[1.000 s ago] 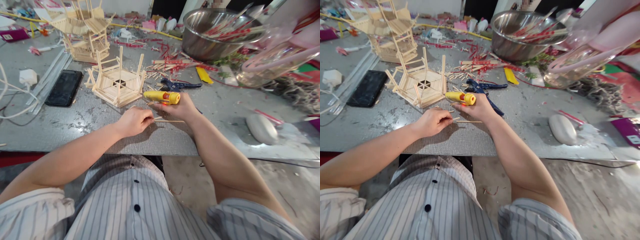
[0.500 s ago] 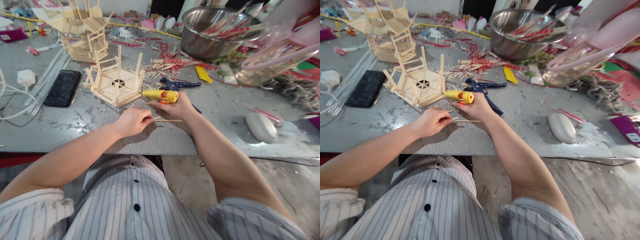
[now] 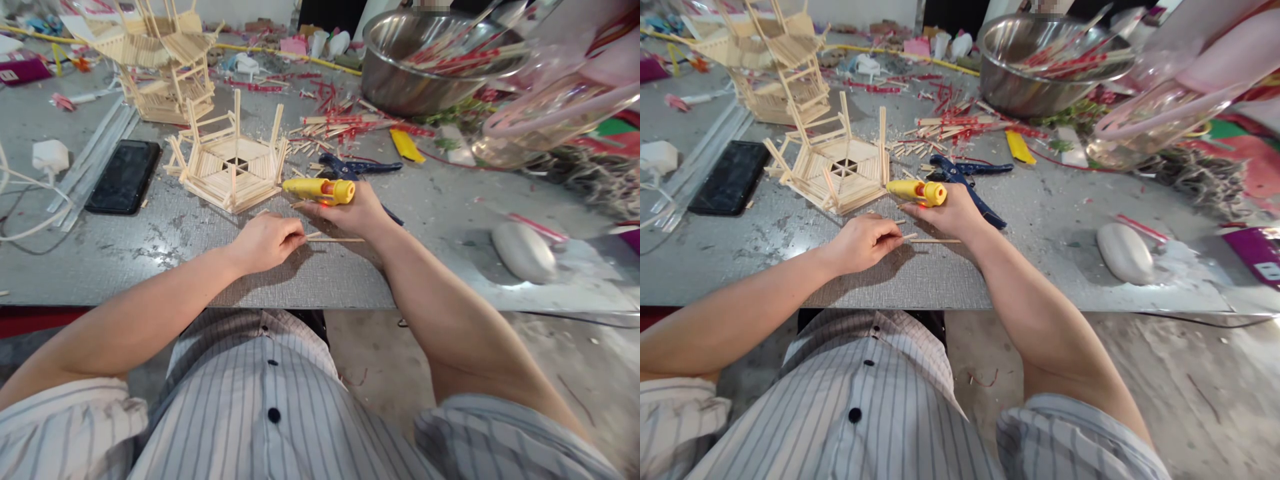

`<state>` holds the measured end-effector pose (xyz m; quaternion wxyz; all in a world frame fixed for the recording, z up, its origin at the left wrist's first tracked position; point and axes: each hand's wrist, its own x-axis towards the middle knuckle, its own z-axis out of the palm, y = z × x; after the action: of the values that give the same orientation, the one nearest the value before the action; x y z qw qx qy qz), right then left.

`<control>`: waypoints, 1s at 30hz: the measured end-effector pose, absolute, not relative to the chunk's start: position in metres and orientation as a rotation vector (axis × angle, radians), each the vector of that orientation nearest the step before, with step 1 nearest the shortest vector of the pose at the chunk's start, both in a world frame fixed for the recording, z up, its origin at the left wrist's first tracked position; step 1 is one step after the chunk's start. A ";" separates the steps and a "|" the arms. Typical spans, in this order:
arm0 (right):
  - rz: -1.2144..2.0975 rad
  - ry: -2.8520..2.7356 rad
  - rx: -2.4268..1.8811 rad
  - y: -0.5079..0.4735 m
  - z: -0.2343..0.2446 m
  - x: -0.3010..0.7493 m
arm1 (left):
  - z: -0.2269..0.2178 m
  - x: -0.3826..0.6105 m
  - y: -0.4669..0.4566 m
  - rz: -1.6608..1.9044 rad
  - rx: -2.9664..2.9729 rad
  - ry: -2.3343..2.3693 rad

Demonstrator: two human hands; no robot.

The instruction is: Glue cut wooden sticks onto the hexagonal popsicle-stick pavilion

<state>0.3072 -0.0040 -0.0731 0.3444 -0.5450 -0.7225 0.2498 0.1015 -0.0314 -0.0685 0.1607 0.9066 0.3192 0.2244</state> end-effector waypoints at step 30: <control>0.801 -1.885 -1.403 -0.007 -0.066 0.310 | -0.067 0.101 -0.032 0.639 2.604 0.914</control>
<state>0.3095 -0.0071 -0.0660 0.3236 -0.5347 -0.7184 0.3054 0.1014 -0.0319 -0.0674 0.1538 0.9083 0.3187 0.2229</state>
